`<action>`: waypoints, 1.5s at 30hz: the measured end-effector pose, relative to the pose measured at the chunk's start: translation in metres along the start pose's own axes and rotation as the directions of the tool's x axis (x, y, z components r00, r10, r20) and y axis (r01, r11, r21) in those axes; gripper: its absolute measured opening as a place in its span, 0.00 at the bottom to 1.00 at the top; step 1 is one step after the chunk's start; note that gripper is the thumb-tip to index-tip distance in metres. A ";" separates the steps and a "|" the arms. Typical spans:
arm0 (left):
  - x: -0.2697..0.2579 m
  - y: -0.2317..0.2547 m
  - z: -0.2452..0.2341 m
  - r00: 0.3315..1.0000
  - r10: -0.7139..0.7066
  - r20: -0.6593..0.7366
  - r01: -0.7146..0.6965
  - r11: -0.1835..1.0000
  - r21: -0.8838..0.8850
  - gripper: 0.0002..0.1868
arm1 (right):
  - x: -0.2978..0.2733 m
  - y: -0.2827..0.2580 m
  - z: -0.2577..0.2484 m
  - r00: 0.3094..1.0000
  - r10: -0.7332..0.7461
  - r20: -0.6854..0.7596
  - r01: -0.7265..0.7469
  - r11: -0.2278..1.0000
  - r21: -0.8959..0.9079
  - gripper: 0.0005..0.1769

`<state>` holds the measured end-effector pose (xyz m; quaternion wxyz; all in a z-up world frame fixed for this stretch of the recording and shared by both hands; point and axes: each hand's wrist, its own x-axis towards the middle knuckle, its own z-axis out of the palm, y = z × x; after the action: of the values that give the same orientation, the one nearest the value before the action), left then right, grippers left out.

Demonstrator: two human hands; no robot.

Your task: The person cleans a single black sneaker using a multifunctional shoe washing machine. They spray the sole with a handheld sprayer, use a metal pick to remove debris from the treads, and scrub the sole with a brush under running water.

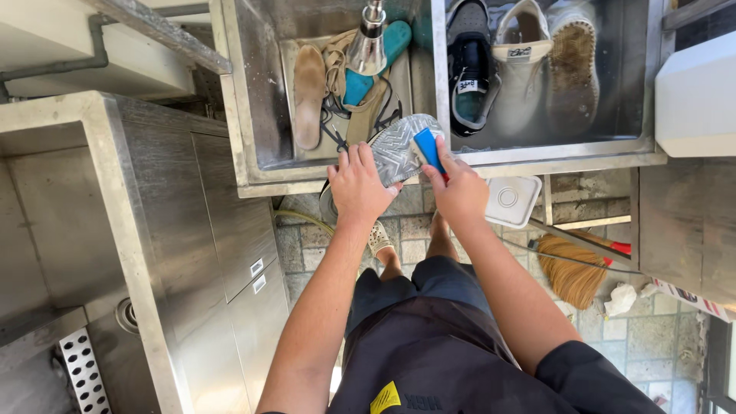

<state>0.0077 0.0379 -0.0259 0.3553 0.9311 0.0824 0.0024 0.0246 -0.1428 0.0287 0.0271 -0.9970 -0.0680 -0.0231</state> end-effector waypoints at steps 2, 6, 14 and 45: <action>-0.001 -0.004 -0.002 0.998 0.008 0.055 -0.008 1.000 -0.013 0.56 | 0.007 0.000 -0.002 0.993 0.081 0.084 -0.081 0.997 -0.006 0.34; -0.023 -0.030 -0.008 0.999 0.052 0.002 -0.051 0.992 -0.119 0.60 | 0.010 -0.003 -0.006 0.989 0.105 0.105 -0.101 0.994 -0.041 0.34; -0.070 -0.063 0.008 0.977 0.049 -0.205 -0.151 0.843 -0.516 0.55 | -0.048 -0.069 0.012 0.974 -0.201 0.102 0.200 0.980 0.019 0.32; -0.064 -0.105 0.003 0.997 0.074 0.026 -0.026 0.623 -0.782 0.55 | 0.021 -0.071 0.016 0.684 -0.727 0.062 0.726 0.687 0.042 0.20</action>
<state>-0.0707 0.1034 -0.0939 0.7254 0.6869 0.0376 0.0221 0.0360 -0.0693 0.0175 0.0202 -0.8886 -0.4581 0.0052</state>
